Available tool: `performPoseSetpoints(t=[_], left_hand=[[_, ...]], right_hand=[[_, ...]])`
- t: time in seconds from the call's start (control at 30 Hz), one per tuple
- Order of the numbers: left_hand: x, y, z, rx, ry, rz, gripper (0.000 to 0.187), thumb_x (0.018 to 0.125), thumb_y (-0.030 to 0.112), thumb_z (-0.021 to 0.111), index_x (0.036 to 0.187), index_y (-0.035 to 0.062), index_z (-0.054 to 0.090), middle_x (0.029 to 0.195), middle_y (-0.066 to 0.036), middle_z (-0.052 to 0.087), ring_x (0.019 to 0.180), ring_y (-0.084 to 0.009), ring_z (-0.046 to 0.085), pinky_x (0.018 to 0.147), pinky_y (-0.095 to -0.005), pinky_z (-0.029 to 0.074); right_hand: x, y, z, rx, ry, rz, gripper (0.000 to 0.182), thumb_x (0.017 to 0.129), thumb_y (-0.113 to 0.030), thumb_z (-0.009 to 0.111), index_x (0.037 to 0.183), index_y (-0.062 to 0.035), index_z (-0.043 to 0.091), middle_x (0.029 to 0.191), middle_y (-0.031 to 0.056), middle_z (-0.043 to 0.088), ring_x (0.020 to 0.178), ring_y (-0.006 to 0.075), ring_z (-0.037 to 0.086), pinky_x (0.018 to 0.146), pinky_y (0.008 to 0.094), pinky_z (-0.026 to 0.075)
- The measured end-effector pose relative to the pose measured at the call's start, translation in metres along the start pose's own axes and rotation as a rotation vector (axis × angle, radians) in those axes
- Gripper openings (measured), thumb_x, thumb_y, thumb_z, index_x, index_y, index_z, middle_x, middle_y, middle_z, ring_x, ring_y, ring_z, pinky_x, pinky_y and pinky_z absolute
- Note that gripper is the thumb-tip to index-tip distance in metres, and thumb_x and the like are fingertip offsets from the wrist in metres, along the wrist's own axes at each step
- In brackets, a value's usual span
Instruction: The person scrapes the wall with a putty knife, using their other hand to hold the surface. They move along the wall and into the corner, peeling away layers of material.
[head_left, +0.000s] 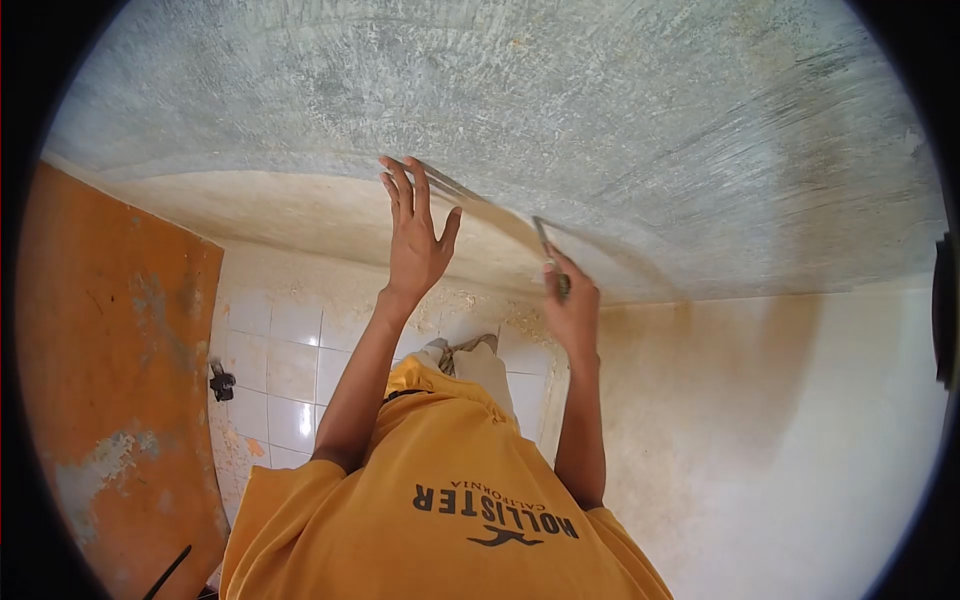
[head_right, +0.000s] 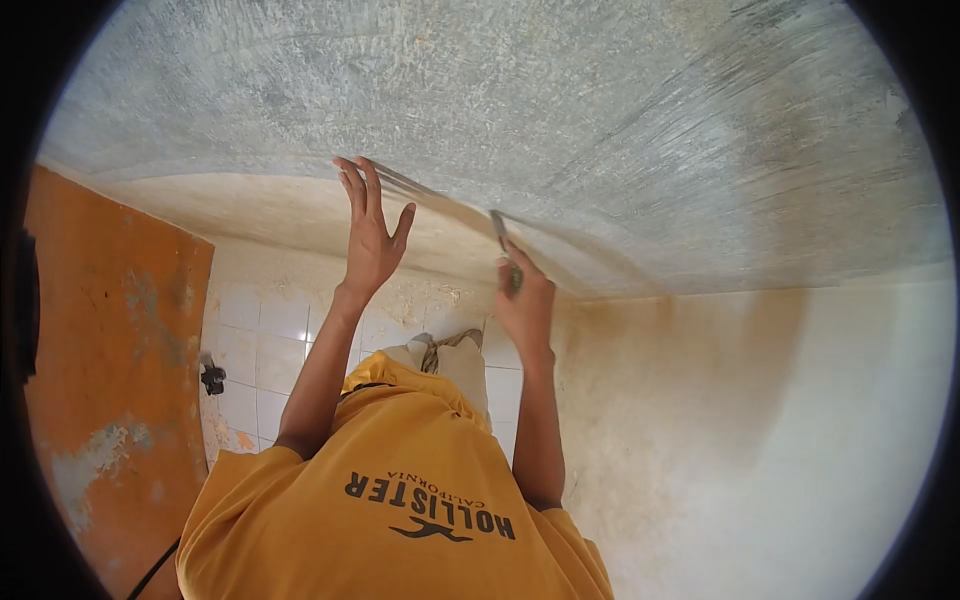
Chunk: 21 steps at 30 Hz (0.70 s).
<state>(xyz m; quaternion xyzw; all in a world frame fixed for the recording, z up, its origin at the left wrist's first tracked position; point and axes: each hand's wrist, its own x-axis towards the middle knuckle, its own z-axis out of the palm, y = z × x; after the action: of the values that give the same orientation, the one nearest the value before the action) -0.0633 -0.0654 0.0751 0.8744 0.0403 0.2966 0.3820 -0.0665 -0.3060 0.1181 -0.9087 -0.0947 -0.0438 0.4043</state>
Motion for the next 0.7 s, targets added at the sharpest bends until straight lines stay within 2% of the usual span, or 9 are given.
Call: performPoseSetpoints(t=[0.03, 0.13, 0.23, 0.33, 0.43, 0.47, 0.5, 0.57, 0.7], left_hand=[[-0.001, -0.001, -0.002, 0.012, -0.020, 0.002, 0.097, 0.099, 0.013, 0.067, 0.165, 0.0105, -0.004, 0.166, -0.031, -0.016, 0.151, -0.0560, -0.007, 0.124, -0.0575, 0.017], [-0.003, -0.004, -0.008, 0.036, -0.051, 0.007, 0.097, 0.099, 0.014, 0.067, 0.165, 0.0093, -0.005, 0.166, -0.032, -0.016, 0.151, -0.0565, -0.006, 0.124, -0.0581, 0.017], [-0.007, -0.003, 0.002, 0.022, -0.037, 0.018, 0.097, 0.099, 0.014, 0.067, 0.165, 0.0090, -0.005, 0.166, -0.032, -0.016, 0.151, -0.0566, -0.005, 0.124, -0.0581, 0.017], [-0.004, -0.002, 0.000, 0.002, -0.042, 0.023, 0.097, 0.099, 0.014, 0.067, 0.165, 0.0093, -0.004, 0.166, -0.032, -0.016, 0.151, -0.0566, -0.005, 0.124, -0.0583, 0.017], [-0.008, -0.006, -0.011, 0.011, -0.091, 0.017, 0.096, 0.098, 0.013, 0.066, 0.164, 0.0069, -0.003, 0.166, -0.033, -0.014, 0.151, -0.0556, -0.003, 0.124, -0.0588, 0.015], [-0.008, -0.007, -0.010, 0.012, -0.093, 0.023, 0.095, 0.098, 0.013, 0.066, 0.164, 0.0044, -0.002, 0.166, -0.033, -0.013, 0.152, -0.0549, -0.002, 0.125, -0.0592, 0.014], [-0.009, -0.007, -0.009, 0.013, -0.095, 0.028, 0.094, 0.098, 0.013, 0.065, 0.163, 0.0018, -0.001, 0.166, -0.034, -0.011, 0.152, -0.0542, -0.001, 0.125, -0.0596, 0.012], [-0.012, -0.008, -0.001, 0.013, -0.054, 0.046, 0.095, 0.098, 0.013, 0.066, 0.164, 0.0034, -0.002, 0.166, -0.033, -0.012, 0.152, -0.0547, -0.001, 0.125, -0.0589, 0.013], [-0.011, -0.005, -0.002, -0.058, -0.073, 0.003, 0.097, 0.098, 0.013, 0.067, 0.165, 0.0082, -0.003, 0.166, -0.032, -0.014, 0.152, -0.0553, -0.001, 0.125, -0.0587, 0.014]], right_hand=[[0.000, 0.003, -0.007, 0.034, 0.041, -0.046, 0.032, 0.099, -0.015, 0.062, 0.130, -0.0089, 0.069, 0.116, 0.0262, 0.070, 0.102, 0.0340, 0.073, 0.089, 0.0377, 0.053], [0.006, -0.006, -0.031, 0.044, -0.021, 0.061, 0.033, 0.099, -0.015, 0.063, 0.131, -0.0092, 0.069, 0.116, 0.0258, 0.071, 0.099, 0.0352, 0.073, 0.086, 0.0381, 0.054], [0.011, -0.003, -0.007, -0.035, -0.158, 0.152, 0.033, 0.100, -0.014, 0.062, 0.132, -0.0092, 0.069, 0.116, 0.0232, 0.073, 0.098, 0.0331, 0.073, 0.087, 0.0377, 0.054], [0.006, 0.003, -0.006, -0.024, -0.088, 0.099, 0.031, 0.101, -0.016, 0.062, 0.131, -0.0123, 0.071, 0.111, 0.0172, 0.076, 0.088, 0.0210, 0.070, 0.083, 0.0353, 0.053], [0.006, -0.004, -0.027, 0.073, -0.060, 0.192, 0.032, 0.100, -0.016, 0.063, 0.130, -0.0098, 0.070, 0.107, 0.0246, 0.073, 0.088, 0.0296, 0.073, 0.083, 0.0373, 0.054], [0.008, 0.003, -0.017, 0.027, -0.017, 0.044, 0.032, 0.099, -0.016, 0.064, 0.130, -0.0098, 0.070, 0.103, 0.0248, 0.073, 0.085, 0.0286, 0.073, 0.080, 0.0380, 0.054], [0.011, 0.002, -0.010, -0.009, -0.050, 0.056, 0.031, 0.099, -0.016, 0.064, 0.129, -0.0098, 0.070, 0.102, 0.0246, 0.073, 0.083, 0.0274, 0.072, 0.078, 0.0377, 0.054], [0.012, -0.001, 0.000, -0.073, -0.105, 0.087, 0.031, 0.099, -0.016, 0.064, 0.129, -0.0097, 0.070, 0.099, 0.0242, 0.073, 0.078, 0.0250, 0.070, 0.075, 0.0370, 0.053], [0.008, -0.013, -0.036, -0.012, -0.068, 0.177, 0.030, 0.099, -0.016, 0.064, 0.127, -0.0092, 0.071, 0.096, 0.0232, 0.073, 0.071, 0.0234, 0.063, 0.073, 0.0344, 0.052]])
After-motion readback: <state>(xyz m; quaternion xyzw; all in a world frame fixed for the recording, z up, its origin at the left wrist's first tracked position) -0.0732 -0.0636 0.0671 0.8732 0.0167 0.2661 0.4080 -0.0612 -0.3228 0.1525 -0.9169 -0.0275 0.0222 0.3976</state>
